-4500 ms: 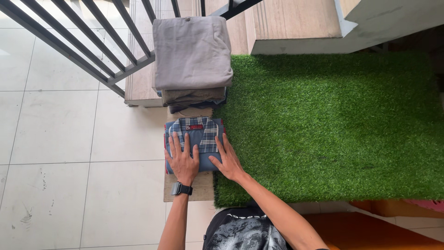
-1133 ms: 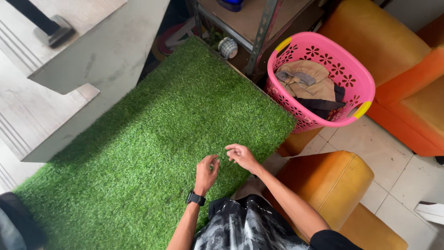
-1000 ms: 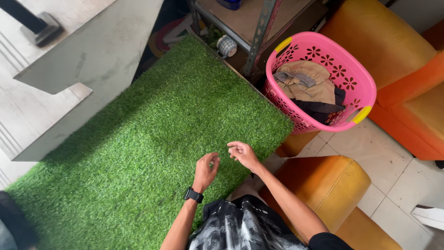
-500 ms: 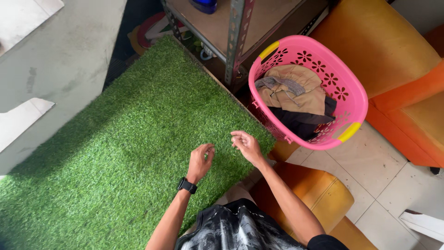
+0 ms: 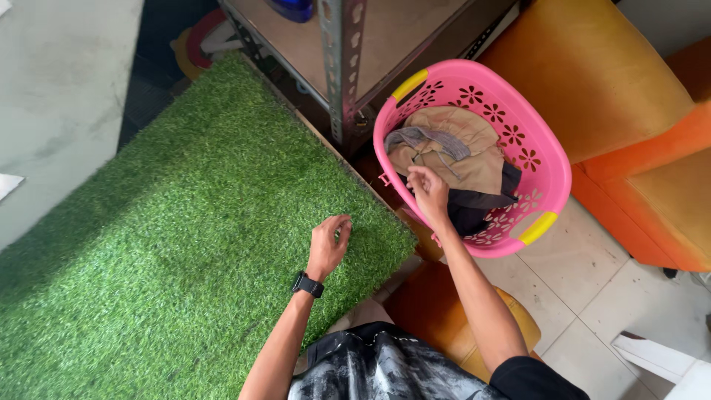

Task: The person folds a blue short-sleeved shirt and a pair of beige shorts on a green artificial turf surface. The person smooths and aligns the garments, folds them into compact rectangles, and stacks them with other folded clothes.

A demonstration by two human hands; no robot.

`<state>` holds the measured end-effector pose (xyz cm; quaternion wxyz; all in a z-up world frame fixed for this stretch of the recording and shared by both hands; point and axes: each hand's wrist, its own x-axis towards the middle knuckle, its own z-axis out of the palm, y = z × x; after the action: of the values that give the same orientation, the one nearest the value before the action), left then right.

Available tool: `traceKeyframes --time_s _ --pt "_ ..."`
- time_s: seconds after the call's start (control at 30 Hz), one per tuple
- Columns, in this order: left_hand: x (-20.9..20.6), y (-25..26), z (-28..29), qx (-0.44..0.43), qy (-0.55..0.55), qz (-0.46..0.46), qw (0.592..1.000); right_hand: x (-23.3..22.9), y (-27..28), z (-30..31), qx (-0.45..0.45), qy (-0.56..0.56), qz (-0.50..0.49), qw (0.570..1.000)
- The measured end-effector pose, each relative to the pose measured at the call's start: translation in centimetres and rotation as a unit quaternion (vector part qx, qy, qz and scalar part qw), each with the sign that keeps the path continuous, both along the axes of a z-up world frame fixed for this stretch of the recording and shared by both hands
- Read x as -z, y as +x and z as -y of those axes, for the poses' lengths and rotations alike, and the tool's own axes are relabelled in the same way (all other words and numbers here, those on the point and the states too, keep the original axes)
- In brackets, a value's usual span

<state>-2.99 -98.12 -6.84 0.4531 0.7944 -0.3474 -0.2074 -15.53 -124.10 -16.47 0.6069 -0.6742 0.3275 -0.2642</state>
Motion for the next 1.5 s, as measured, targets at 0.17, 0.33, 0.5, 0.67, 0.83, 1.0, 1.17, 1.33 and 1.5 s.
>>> traceKeyframes --time_s 0.17,0.33,0.5,0.67,0.83,1.0,1.17,1.33,1.5 --pt "1.9 -0.8 1.5 0.028 0.049 0.014 0.998 6.5 -0.2 5.2 0.046 -0.188 -0.186 0.963" --pt "2.2 -0.5 1.7 0.025 0.070 0.034 0.997 10.3 0.2 8.8 0.043 -0.287 -0.289 0.912" --pt "1.9 -0.4 2.6 0.010 0.110 0.034 0.993 12.3 0.0 11.8 0.048 -0.353 -0.347 0.868" --pt "2.3 -1.0 2.8 -0.007 0.095 0.037 0.995 13.5 -1.4 13.9 -0.033 -0.311 -0.419 0.852" --pt "2.6 -1.5 2.8 -0.011 0.075 0.059 0.995 13.6 -1.6 14.6 -0.044 -0.318 -0.462 0.827" --pt "2.9 -1.9 2.5 -0.005 0.076 0.068 0.995 14.0 -1.2 13.4 -0.030 -0.380 -0.454 0.805" --pt "3.0 -2.2 2.3 -0.009 0.064 0.086 0.994 12.9 -1.6 11.7 -0.014 -0.258 -0.371 0.892" --pt "2.7 -2.7 2.3 -0.028 0.048 0.092 0.994 8.5 -3.0 9.0 -0.045 -0.199 -0.341 0.918" --pt "2.9 -2.8 2.0 -0.031 0.044 0.078 0.995 2.1 -4.1 5.9 -0.022 -0.023 -0.217 0.976"
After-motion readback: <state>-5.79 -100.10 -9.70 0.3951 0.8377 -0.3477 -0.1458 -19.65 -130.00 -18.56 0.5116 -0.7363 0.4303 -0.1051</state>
